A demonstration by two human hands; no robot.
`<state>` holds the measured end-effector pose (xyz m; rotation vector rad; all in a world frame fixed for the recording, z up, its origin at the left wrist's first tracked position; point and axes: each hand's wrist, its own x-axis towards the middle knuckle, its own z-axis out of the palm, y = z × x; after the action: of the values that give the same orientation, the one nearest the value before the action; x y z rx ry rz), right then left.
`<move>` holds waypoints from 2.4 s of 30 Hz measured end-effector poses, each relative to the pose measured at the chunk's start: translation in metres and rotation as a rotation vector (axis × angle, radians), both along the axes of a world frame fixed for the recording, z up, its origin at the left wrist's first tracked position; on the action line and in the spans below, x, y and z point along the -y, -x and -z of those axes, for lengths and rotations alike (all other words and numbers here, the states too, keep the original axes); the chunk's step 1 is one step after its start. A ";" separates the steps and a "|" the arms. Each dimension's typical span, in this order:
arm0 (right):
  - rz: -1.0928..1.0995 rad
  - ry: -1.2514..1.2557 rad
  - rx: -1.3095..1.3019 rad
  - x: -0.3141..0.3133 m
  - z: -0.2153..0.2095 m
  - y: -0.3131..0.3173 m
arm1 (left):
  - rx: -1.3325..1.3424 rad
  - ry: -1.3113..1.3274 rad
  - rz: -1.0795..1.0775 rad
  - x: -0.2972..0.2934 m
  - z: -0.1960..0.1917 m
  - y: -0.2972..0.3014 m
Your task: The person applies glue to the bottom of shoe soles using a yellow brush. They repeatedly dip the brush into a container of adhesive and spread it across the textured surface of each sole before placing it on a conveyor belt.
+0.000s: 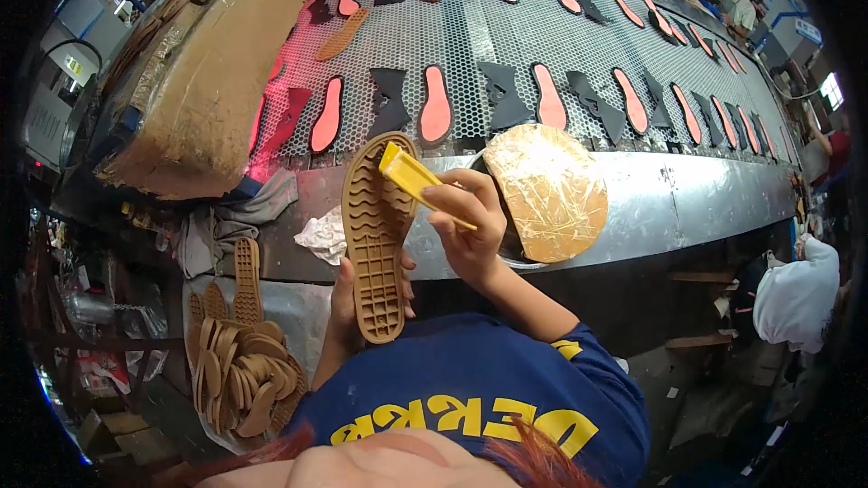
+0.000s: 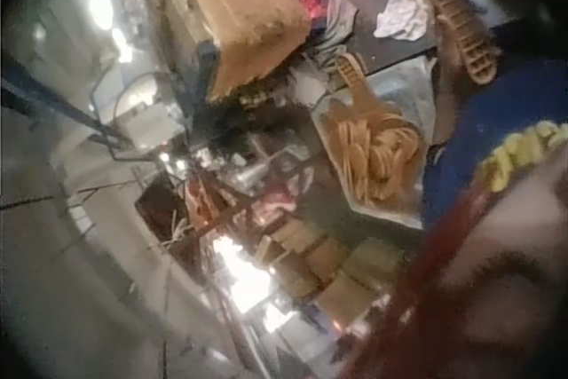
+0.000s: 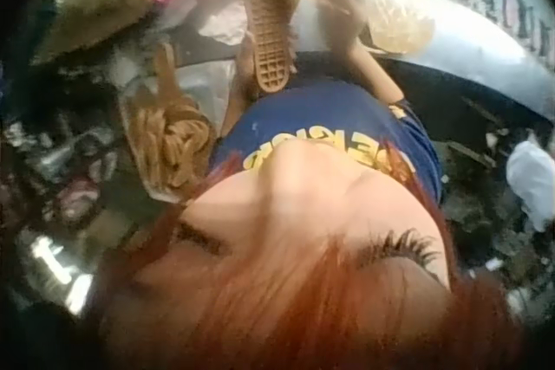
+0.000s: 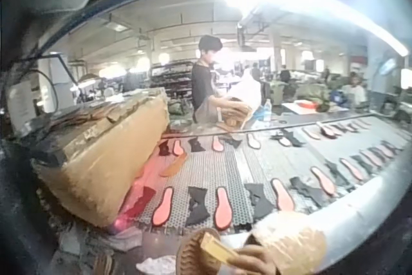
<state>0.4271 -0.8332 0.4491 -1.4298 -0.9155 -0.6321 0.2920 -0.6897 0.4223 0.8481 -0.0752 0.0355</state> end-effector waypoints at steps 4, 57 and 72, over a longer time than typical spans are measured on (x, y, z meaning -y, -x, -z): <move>0.057 0.027 0.080 -0.005 0.002 0.000 | -0.003 -0.049 0.020 0.002 -0.005 0.001; -0.937 0.037 -0.397 0.045 -0.007 -0.044 | -0.257 0.297 0.061 -0.020 -0.016 -0.024; 0.278 0.579 -0.227 0.080 0.061 -0.004 | 0.301 -0.444 -0.585 -0.029 -0.010 -0.023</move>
<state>0.4309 -0.9128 0.3880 -2.1266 -0.7531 -0.4054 0.3147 -0.6608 0.4318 1.2812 -0.1178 0.7185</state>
